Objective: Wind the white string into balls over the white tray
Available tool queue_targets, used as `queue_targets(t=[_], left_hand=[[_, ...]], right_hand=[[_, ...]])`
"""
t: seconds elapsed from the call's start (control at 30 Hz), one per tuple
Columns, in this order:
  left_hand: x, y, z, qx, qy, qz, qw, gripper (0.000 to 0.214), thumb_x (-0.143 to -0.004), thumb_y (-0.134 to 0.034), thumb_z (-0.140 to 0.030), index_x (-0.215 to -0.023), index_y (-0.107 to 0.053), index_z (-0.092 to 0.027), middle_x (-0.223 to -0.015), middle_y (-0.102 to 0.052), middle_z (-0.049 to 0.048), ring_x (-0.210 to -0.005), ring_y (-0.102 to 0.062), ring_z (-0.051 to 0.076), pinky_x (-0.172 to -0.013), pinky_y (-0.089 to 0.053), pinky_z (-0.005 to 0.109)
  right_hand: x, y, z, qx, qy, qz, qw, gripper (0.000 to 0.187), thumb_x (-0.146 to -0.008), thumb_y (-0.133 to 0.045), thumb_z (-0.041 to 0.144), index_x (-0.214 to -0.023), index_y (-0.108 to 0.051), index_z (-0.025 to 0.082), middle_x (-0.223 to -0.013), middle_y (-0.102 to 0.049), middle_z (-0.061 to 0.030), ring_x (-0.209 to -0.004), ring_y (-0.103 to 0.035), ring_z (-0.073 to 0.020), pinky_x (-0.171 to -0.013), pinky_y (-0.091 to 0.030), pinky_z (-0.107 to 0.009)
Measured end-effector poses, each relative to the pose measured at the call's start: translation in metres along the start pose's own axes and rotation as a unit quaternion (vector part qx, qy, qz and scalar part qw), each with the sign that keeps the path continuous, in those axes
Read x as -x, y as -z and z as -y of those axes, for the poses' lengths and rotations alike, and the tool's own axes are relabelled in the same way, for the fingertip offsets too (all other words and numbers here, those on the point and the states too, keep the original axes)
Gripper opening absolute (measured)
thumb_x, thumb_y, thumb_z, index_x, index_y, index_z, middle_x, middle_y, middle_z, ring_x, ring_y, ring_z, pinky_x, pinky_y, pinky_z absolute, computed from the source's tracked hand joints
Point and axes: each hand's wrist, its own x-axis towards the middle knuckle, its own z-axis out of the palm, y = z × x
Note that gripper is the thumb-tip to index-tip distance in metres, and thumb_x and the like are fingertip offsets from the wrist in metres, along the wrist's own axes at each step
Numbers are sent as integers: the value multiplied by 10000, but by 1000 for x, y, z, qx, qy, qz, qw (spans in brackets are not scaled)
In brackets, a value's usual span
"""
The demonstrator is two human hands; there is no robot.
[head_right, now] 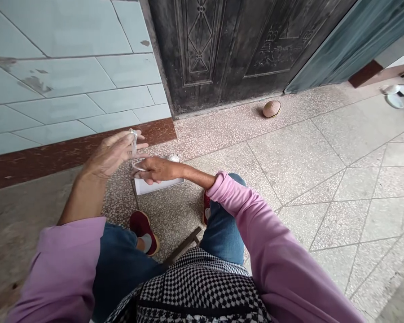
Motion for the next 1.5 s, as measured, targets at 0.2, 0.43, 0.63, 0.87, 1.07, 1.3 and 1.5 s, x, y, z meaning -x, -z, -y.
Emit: queue_targets(t=[0.2, 0.43, 0.63, 0.87, 1.07, 1.3, 1.5], left_hand=[[-3, -4, 15, 9, 56, 39, 998, 483, -1045, -1105, -507, -1267, -869, -148, -1305, -907, 181, -1259, -901, 372, -1111, -840, 593], [1, -12, 6, 36, 86, 108, 990, 497, -1092, -1099, -488, -1338, -880, -115, -1429, -908, 267, -1328, -936, 436, -1135, -843, 692], [7, -7, -2, 62, 55, 147, 986, 606, -1011, -1170, -618, -1113, -822, -132, -1307, -907, 233, -1304, -964, 473, -989, -888, 544], [10, 11, -11, 93, 5, 105, 990, 546, -1044, -1128, -605, -1136, -813, -168, -1347, -924, 186, -1068, -997, 358, -670, -799, 292], [26, 34, -27, 102, -72, -10, 992, 548, -1043, -1066, -712, -1145, -834, -227, -1619, -913, 145, -1360, -938, 370, -676, -696, 209], [37, 70, -31, 172, -193, -213, 942, 492, -1306, -595, -786, -1382, -808, -349, -1640, -861, -114, -1887, -579, 206, -1136, -679, 246], [39, 88, -24, 148, -142, -205, 957, 364, -1410, -525, -594, -1357, -737, -304, -1725, -844, -87, -1780, -633, 128, -1204, -608, 188]], right_hand=[[-2, 51, -18, -8, -16, -178, 984, 354, -1362, -669, 132, -1014, -643, 192, -786, -590, 47, -747, -507, -129, -671, -406, -232], [1, 61, -13, -14, -4, -260, 965, 486, -1339, -868, 313, -934, -615, 225, -800, -587, 34, -770, -435, -142, -679, -395, -254], [-18, 54, -17, -104, 14, -263, 959, 518, -1349, -865, 334, -947, -550, 247, -806, -571, 58, -731, -453, -118, -651, -406, -221], [-21, 43, -20, -111, -15, -238, 965, 392, -1376, -774, 233, -1002, -655, 234, -822, -650, 26, -814, -629, -167, -747, -579, -215], [-28, 18, -37, -46, -63, -118, 990, 445, -1389, -594, 37, -974, -688, 169, -835, -742, 14, -812, -712, -125, -871, -585, -211], [-1, 33, -31, -21, -134, 12, 991, 460, -1314, -619, -30, -925, -807, 129, -753, -794, -1, -735, -693, -125, -852, -595, -236], [43, 90, -4, -189, -32, -124, 974, 465, -1420, -714, 463, -1106, -828, 140, -648, -457, 135, -580, -417, -70, -639, -440, -200]])
